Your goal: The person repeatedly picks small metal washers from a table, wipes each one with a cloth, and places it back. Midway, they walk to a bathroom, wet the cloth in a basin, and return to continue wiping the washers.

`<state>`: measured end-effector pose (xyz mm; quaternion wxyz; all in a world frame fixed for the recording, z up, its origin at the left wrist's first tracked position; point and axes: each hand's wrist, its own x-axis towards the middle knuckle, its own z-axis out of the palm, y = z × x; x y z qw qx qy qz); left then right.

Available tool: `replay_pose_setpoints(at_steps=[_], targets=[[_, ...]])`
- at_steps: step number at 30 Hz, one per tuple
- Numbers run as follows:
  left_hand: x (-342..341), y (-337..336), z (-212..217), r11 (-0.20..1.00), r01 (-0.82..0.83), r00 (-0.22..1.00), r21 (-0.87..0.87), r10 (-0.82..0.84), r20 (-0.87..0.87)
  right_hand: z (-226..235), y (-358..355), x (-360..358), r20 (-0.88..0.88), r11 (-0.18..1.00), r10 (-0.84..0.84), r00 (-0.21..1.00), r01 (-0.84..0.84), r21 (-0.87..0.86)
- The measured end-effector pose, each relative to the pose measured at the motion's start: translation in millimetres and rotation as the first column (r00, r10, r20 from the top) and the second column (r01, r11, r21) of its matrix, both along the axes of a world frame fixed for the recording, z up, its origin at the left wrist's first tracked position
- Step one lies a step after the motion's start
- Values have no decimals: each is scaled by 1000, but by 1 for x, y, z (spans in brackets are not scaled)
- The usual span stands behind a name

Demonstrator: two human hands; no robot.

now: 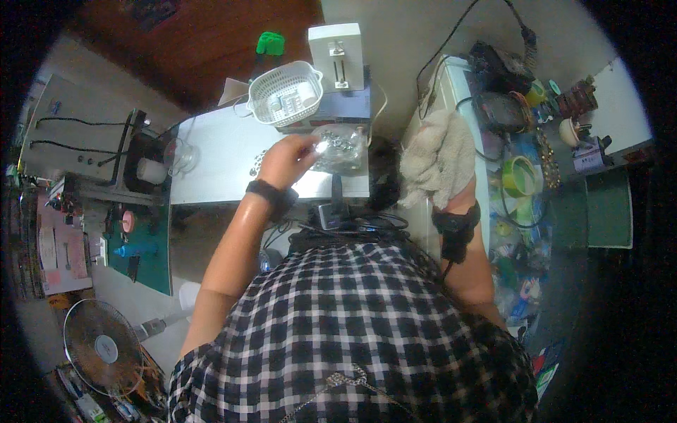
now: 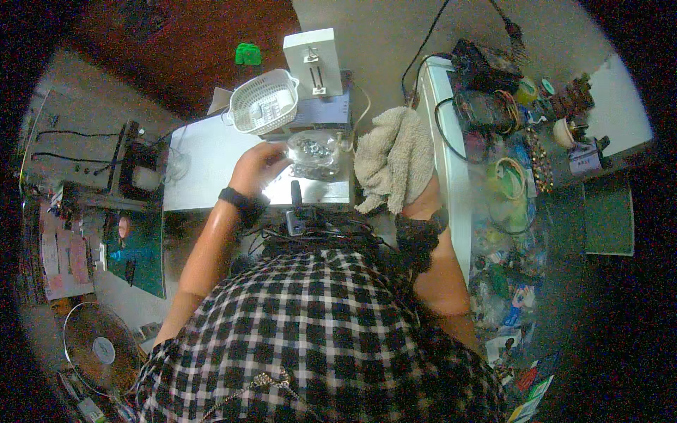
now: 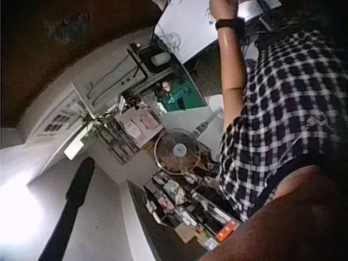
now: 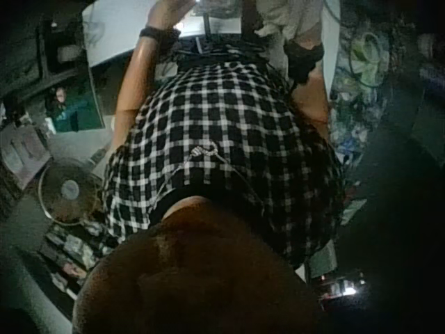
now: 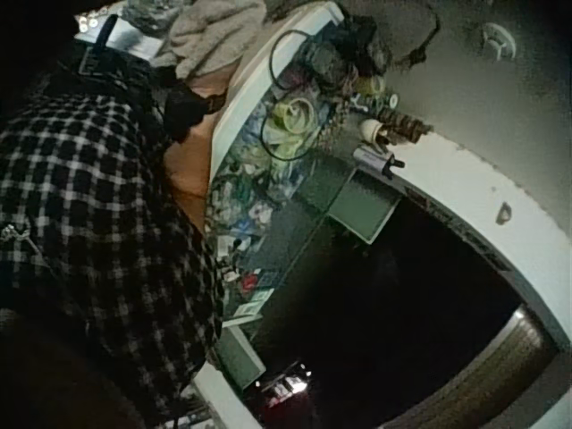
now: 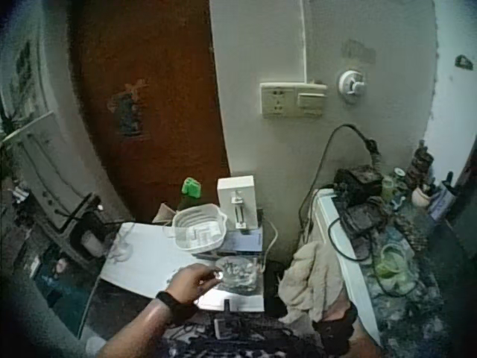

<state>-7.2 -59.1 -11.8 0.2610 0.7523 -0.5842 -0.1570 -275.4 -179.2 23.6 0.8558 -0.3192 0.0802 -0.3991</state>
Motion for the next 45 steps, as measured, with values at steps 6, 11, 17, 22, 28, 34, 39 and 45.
replay_pose_setpoints(at_steps=[6, 11, 17, 22, 28, 34, 39, 45], targets=[[-6, -37, -22, 998, 7, 999, 65, -10, 50, -14, -15, -18, 149, 989, 124, 981, -134, 56], [-9, -43, -60, 996, 10, 960, -90, 16, 278, -36, -32, -15, 95, 996, 64, 993, -58, -63], [-18, -44, -90, 975, 221, 831, -3, -187, 525, -45, -45, 4, 206, 952, 290, 934, -304, 37], [-24, -48, -89, 974, 80, 807, 213, -189, 560, -62, -39, 0, 66, 947, 237, 969, -246, 206], [-13, -14, -91, 968, 96, 927, -232, -2, 374, -77, -50, -6, 179, 928, 249, 952, -287, 238], [39, 57, -123, 932, -363, 885, -24, 352, 304, -58, -34, -10, 159, 947, 232, 960, -260, 188], [66, 94, -154, 841, -502, 862, 201, 468, 197, -50, -15, -8, -26, 983, 64, 998, -58, 173], [65, 98, -146, 811, -472, 882, 345, 438, 177, -71, 5, -15, -203, 965, 95, 975, -40, 260]])
